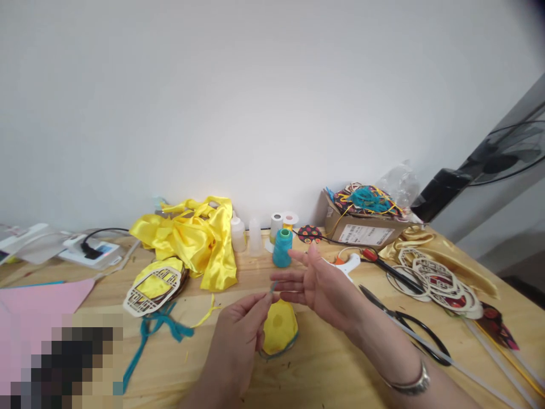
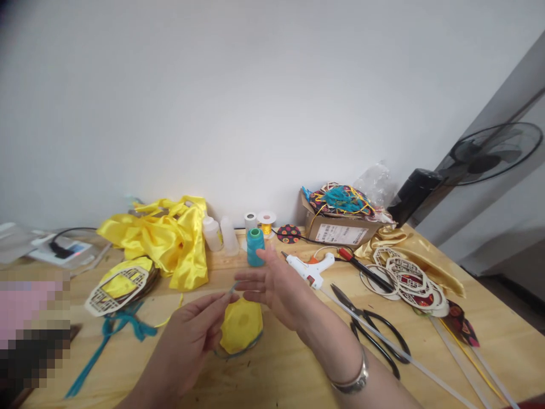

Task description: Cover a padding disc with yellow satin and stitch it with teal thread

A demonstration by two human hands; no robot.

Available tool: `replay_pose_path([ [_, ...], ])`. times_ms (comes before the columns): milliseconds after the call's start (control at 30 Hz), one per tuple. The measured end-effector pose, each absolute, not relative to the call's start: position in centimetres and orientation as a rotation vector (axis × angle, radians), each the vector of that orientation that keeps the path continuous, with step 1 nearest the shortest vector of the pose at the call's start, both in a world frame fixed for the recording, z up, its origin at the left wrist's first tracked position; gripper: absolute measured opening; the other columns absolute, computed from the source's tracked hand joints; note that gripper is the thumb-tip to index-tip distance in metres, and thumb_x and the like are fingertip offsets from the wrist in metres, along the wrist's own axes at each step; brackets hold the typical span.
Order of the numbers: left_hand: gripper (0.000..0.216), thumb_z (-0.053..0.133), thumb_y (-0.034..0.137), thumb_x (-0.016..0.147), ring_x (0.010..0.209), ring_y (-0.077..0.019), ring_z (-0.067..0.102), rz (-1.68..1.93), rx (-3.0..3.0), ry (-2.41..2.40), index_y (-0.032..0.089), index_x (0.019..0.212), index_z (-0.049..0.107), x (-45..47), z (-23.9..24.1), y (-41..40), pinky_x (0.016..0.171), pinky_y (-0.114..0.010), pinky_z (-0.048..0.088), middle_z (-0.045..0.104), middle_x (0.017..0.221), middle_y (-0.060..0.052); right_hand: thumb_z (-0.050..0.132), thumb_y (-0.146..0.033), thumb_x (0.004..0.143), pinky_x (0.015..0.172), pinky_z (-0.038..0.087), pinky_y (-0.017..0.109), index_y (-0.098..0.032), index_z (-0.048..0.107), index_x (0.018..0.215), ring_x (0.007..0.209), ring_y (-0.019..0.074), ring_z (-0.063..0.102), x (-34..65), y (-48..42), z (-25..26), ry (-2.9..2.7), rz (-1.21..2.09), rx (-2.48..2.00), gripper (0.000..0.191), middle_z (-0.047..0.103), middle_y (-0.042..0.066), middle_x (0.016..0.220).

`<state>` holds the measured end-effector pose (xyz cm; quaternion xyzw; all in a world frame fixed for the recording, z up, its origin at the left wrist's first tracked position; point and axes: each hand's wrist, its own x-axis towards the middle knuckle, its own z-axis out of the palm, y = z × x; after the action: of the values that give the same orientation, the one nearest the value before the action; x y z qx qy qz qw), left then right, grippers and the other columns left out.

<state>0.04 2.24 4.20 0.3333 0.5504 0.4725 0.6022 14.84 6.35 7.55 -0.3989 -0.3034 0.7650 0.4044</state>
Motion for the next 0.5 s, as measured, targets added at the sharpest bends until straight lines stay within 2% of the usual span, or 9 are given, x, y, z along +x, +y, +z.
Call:
replay_pose_path([
  [200, 0.032, 0.066, 0.042, 0.073, 0.042, -0.0057, 0.021, 1.119, 0.782, 1.228, 0.011, 0.079, 0.070, -0.3, 3.4, 2.5, 0.041, -0.021, 0.014, 0.029, 0.044, 0.010, 0.026, -0.063, 0.088, 0.087, 0.042, 0.041, -0.020, 0.046, 0.105, 0.087, 0.0234, 0.067, 15.0, 8.3, 9.9, -0.702, 1.910, -0.806, 0.051, 0.069, 0.012, 0.091],
  [433, 0.033, 0.064, 0.043, 0.075, 0.041, -0.0057, 0.018, 1.104, 0.760, 1.208, 0.011, 0.081, 0.070, -0.4, 3.4, 2.2, 0.042, -0.022, 0.011, 0.025, 0.043, 0.011, 0.027, -0.063, 0.088, 0.090, 0.046, 0.046, -0.015, 0.040, 0.121, 0.100, 0.0278, 0.064, 16.2, 11.1, 13.9, -0.797, 1.752, -0.741, 0.060, 0.061, 0.022, 0.113],
  [500, 0.033, 0.065, 0.043, 0.074, 0.041, -0.0056, 0.018, 1.103, 0.745, 1.206, 0.011, 0.081, 0.071, -0.4, 3.3, 2.2, 0.041, -0.022, 0.011, 0.026, 0.043, 0.011, 0.030, -0.064, 0.086, 0.091, 0.047, 0.048, -0.015, 0.045, 0.120, 0.106, 0.0286, 0.061, 16.9, 11.4, 15.7, -0.878, 1.676, -0.711, 0.062, 0.060, 0.021, 0.118],
])
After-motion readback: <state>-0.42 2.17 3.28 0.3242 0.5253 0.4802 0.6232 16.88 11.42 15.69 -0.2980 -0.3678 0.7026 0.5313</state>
